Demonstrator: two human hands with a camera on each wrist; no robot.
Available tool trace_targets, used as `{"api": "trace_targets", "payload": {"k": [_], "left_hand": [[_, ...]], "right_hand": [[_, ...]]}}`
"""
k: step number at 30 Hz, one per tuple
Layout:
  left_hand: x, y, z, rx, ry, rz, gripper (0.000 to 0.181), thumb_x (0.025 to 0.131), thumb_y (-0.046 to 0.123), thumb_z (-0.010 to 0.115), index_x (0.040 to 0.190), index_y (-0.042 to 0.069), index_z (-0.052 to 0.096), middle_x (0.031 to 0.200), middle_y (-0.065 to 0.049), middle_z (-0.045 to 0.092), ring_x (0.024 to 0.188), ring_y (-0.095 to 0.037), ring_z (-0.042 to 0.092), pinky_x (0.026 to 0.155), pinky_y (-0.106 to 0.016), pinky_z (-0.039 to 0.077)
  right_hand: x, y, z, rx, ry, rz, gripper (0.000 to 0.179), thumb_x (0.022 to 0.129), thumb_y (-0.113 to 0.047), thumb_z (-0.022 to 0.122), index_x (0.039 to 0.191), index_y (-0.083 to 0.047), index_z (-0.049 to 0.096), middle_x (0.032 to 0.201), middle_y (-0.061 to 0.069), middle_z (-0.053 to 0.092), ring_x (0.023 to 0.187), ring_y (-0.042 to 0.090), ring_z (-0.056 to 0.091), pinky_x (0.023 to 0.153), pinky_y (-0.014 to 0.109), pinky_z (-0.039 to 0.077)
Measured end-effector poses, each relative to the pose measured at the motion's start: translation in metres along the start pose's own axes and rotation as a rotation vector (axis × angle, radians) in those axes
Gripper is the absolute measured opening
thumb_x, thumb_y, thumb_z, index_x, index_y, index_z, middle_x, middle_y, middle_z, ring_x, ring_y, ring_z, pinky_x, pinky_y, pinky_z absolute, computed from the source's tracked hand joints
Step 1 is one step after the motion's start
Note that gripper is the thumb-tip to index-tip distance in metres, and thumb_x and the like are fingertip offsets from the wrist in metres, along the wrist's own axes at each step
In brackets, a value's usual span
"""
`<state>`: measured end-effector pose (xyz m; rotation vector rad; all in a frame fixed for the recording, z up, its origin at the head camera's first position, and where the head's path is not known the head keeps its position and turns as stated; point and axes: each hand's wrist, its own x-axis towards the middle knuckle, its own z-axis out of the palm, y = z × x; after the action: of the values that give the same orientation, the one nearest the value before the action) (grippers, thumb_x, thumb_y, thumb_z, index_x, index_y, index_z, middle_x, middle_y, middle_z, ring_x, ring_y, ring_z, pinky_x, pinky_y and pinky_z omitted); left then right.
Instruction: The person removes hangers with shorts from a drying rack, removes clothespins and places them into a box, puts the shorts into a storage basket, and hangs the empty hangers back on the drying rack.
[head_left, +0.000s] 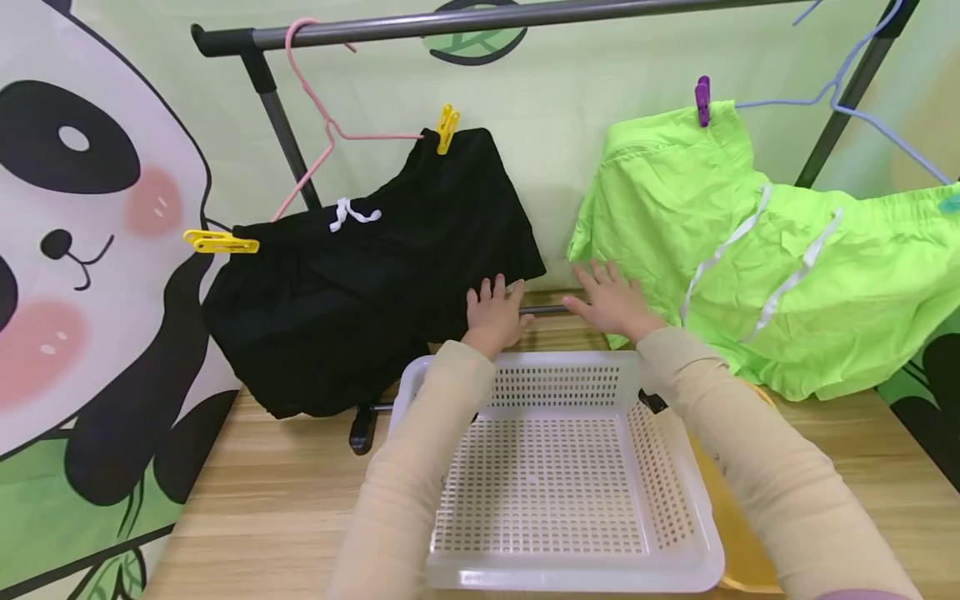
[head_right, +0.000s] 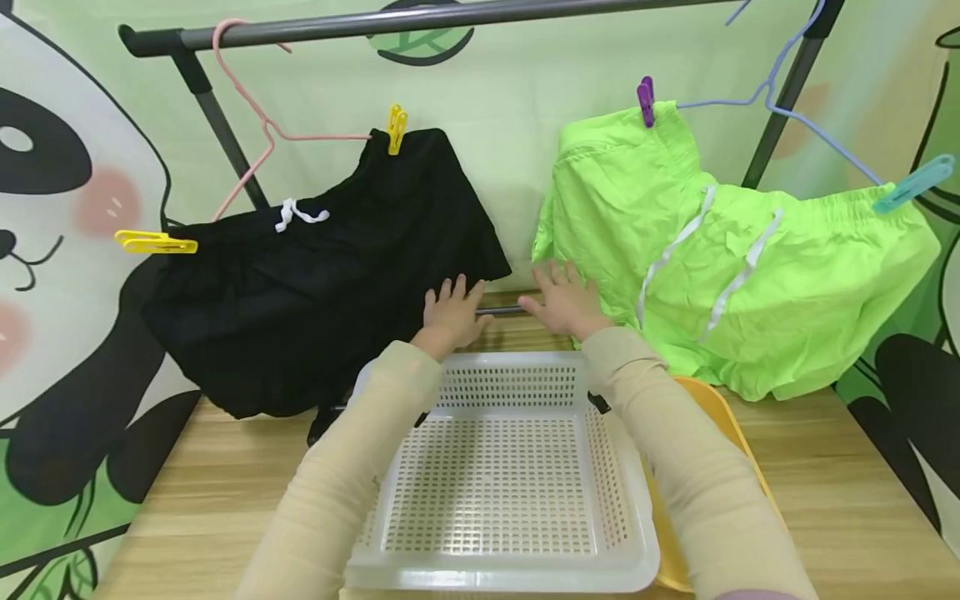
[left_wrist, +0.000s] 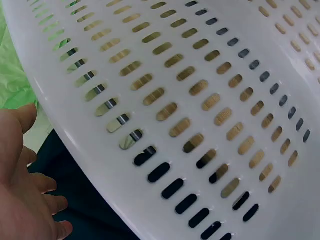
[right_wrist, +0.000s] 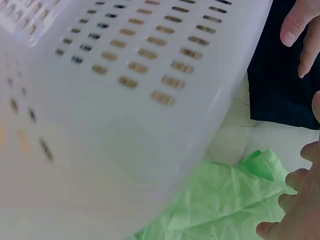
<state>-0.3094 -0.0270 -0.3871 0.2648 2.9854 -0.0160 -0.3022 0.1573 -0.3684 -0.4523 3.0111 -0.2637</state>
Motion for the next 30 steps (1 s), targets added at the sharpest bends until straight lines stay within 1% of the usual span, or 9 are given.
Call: {"api": "trace_targets", "payload": {"k": [5, 10, 18, 25, 30], "left_hand": [[-0.002, -0.001, 0.0, 0.011, -0.003, 0.048, 0.062, 0.09, 0.052, 0.032, 0.142, 0.027, 0.008, 0.15, -0.006, 0.004, 0.137, -0.028, 0.004, 0.108, -0.047, 0.007], [-0.006, 0.0, -0.002, 0.039, -0.011, 0.084, 0.062, 0.09, 0.053, 0.03, 0.142, 0.029, 0.005, 0.15, -0.005, 0.002, 0.137, -0.027, 0.005, 0.108, -0.047, 0.007], [-0.012, 0.001, -0.003, 0.049, 0.006, 0.141, 0.062, 0.09, 0.053, 0.029, 0.142, 0.029, 0.005, 0.15, -0.005, 0.002, 0.137, -0.026, 0.005, 0.108, -0.047, 0.008], [-0.02, -0.004, -0.003, 0.05, 0.023, 0.169, 0.063, 0.089, 0.054, 0.029, 0.142, 0.031, 0.004, 0.15, -0.005, 0.002, 0.137, -0.026, 0.005, 0.107, -0.048, 0.009], [-0.028, -0.007, -0.009, 0.045, 0.047, 0.202, 0.063, 0.089, 0.054, 0.031, 0.142, 0.03, 0.008, 0.15, -0.005, 0.003, 0.137, -0.027, 0.006, 0.107, -0.049, 0.01]], "right_hand": [[-0.003, 0.003, -0.004, -0.028, -0.009, -0.014, 0.071, 0.09, -0.056, 0.025, 0.142, -0.011, 0.011, 0.147, 0.02, 0.006, 0.134, 0.04, 0.001, 0.098, 0.064, 0.012], [-0.009, 0.002, -0.008, -0.043, 0.006, -0.045, 0.071, 0.089, -0.057, 0.026, 0.142, -0.011, 0.012, 0.147, 0.019, 0.007, 0.134, 0.039, 0.003, 0.098, 0.064, 0.012], [-0.02, -0.001, -0.008, -0.08, 0.038, -0.114, 0.067, 0.091, -0.05, 0.033, 0.142, -0.011, 0.015, 0.147, 0.017, 0.009, 0.134, 0.038, 0.006, 0.099, 0.062, 0.016], [-0.031, -0.002, -0.007, -0.125, 0.036, -0.169, 0.066, 0.091, -0.05, 0.031, 0.141, -0.009, 0.017, 0.147, 0.017, 0.01, 0.134, 0.039, 0.008, 0.099, 0.062, 0.016], [-0.039, -0.004, -0.007, -0.123, 0.046, -0.192, 0.066, 0.091, -0.051, 0.03, 0.141, -0.01, 0.018, 0.147, 0.017, 0.01, 0.134, 0.038, 0.009, 0.099, 0.062, 0.016]]}}
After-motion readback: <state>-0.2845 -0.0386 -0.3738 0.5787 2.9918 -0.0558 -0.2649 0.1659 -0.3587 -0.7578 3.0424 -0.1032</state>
